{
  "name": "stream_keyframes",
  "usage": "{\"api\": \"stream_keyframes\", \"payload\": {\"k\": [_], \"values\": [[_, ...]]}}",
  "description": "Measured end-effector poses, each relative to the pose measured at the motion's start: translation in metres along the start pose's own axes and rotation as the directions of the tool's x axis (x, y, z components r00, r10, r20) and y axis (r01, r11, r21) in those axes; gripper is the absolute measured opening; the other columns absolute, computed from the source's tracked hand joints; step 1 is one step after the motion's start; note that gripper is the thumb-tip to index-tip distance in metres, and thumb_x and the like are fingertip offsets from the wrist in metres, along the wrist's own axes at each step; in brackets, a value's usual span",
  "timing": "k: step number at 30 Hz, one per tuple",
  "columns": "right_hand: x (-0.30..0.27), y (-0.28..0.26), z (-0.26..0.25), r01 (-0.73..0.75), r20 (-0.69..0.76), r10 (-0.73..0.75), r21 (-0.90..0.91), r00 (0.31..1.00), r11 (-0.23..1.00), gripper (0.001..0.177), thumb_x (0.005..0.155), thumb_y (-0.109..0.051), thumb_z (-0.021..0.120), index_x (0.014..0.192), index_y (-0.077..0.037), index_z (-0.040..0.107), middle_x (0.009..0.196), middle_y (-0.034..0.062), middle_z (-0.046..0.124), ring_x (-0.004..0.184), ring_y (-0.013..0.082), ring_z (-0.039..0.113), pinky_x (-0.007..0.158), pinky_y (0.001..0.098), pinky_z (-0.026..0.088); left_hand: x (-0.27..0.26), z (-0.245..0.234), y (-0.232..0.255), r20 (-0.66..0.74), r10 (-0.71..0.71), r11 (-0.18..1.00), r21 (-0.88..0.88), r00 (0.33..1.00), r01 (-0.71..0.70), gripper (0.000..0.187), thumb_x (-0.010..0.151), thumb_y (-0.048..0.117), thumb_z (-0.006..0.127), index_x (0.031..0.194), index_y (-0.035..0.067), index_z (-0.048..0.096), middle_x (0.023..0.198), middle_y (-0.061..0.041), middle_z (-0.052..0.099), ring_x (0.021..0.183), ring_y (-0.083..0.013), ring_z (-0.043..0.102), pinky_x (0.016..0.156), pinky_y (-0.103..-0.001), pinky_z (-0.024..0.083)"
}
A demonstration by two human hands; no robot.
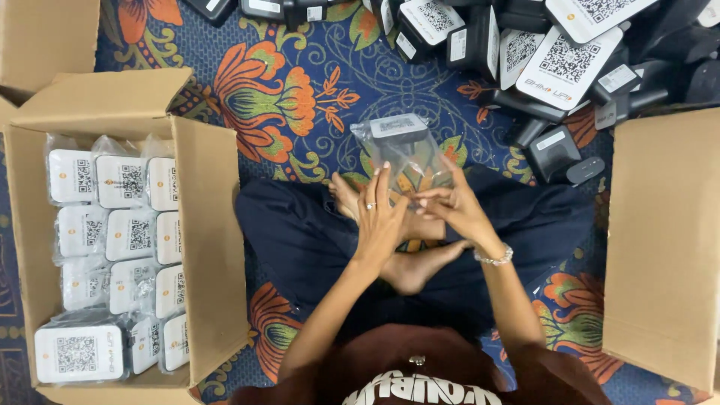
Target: The person packages electronics scanners into plastic bags and organizes them into boxes.
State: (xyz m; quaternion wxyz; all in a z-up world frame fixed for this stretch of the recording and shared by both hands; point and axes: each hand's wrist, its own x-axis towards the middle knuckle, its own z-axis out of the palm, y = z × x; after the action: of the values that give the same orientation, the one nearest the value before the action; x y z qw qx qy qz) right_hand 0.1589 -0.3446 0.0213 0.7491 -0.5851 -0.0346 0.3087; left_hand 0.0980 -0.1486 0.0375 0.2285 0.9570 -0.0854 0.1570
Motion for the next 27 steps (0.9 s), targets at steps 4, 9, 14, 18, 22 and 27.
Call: {"api": "stream_keyframes", "payload": {"k": [4,9,14,18,22,27], "values": [[-0.003,-0.065,0.006,-0.158,0.011,0.189,-0.5,0.982,0.851,0.087,0.088,-0.009,0.07,0.158,-0.018,0.019,0.095,0.0223,0.074,0.087,0.029,0.075,0.077,0.0376,0.061,0.009,0.024,-0.021,0.127,-0.008,0.998,0.065,0.992,-0.001,0.03,0.093,0.016,0.061,0.122,0.01,0.068,0.165,-0.026,0.027,0.151,-0.0421,0.032,0.116,-0.055,0.038],[0.023,-0.036,-0.023,0.067,0.052,0.113,-0.989,0.992,-0.131,0.079,0.079,-0.019,0.074,0.151,-0.02,0.04,0.081,0.0201,0.072,0.078,0.0395,0.072,0.064,0.0483,0.058,0.013,0.065,-0.064,0.072,0.062,0.892,0.443,0.995,-0.088,0.047,0.101,0.033,0.057,0.135,0.002,0.067,0.172,-0.014,0.018,0.157,-0.0336,0.02,0.122,-0.056,0.025],[0.058,0.003,-0.048,0.147,0.13,0.075,-0.942,0.989,-0.301,0.039,0.088,-0.015,0.065,0.127,-0.018,0.062,0.081,0.0153,0.074,0.076,0.0343,0.074,0.06,0.0465,0.059,0.045,0.027,-0.07,0.362,0.054,0.75,0.601,0.93,-0.278,0.047,0.092,0.029,0.057,0.127,0.003,0.071,0.17,-0.016,0.019,0.156,-0.0373,0.016,0.122,-0.06,0.019],[0.085,-0.032,-0.065,0.096,0.103,0.011,-0.873,0.995,-0.478,0.019,0.096,-0.026,0.066,0.09,-0.014,0.078,0.088,0.0113,0.076,0.082,0.0271,0.076,0.065,0.0415,0.059,0.071,0.005,-0.089,0.552,-0.018,0.739,0.569,0.834,-0.361,0.028,0.089,0.026,0.058,0.103,0.015,0.08,0.168,-0.015,0.026,0.154,-0.038,0.018,0.118,-0.064,0.019],[0.084,-0.081,-0.066,0.301,0.352,-0.097,-0.889,0.931,-0.344,0.028,0.084,-0.033,0.073,0.101,-0.011,0.079,0.105,0.0081,0.076,0.095,0.0253,0.072,0.069,0.0399,0.059,0.081,0.009,-0.125,0.448,0.093,0.809,0.486,0.889,-0.33,0.022,0.089,0.023,0.064,0.095,0.014,0.082,0.161,-0.013,0.044,0.149,-0.039,0.032,0.115,-0.067,0.023],[0.091,-0.086,-0.071,0.543,0.557,-0.22,-0.83,0.801,-0.128,0.027,0.08,-0.032,0.079,0.101,-0.014,0.08,0.139,-0.0017,0.066,0.125,0.0229,0.062,0.09,0.0379,0.056,0.096,-0.012,-0.131,0.387,0.279,0.929,0.125,0.879,-0.349,0.024,0.081,0.034,0.076,0.087,0.011,0.08,0.149,-0.003,0.057,0.137,-0.027,0.05,0.112,-0.059,0.032]]}}
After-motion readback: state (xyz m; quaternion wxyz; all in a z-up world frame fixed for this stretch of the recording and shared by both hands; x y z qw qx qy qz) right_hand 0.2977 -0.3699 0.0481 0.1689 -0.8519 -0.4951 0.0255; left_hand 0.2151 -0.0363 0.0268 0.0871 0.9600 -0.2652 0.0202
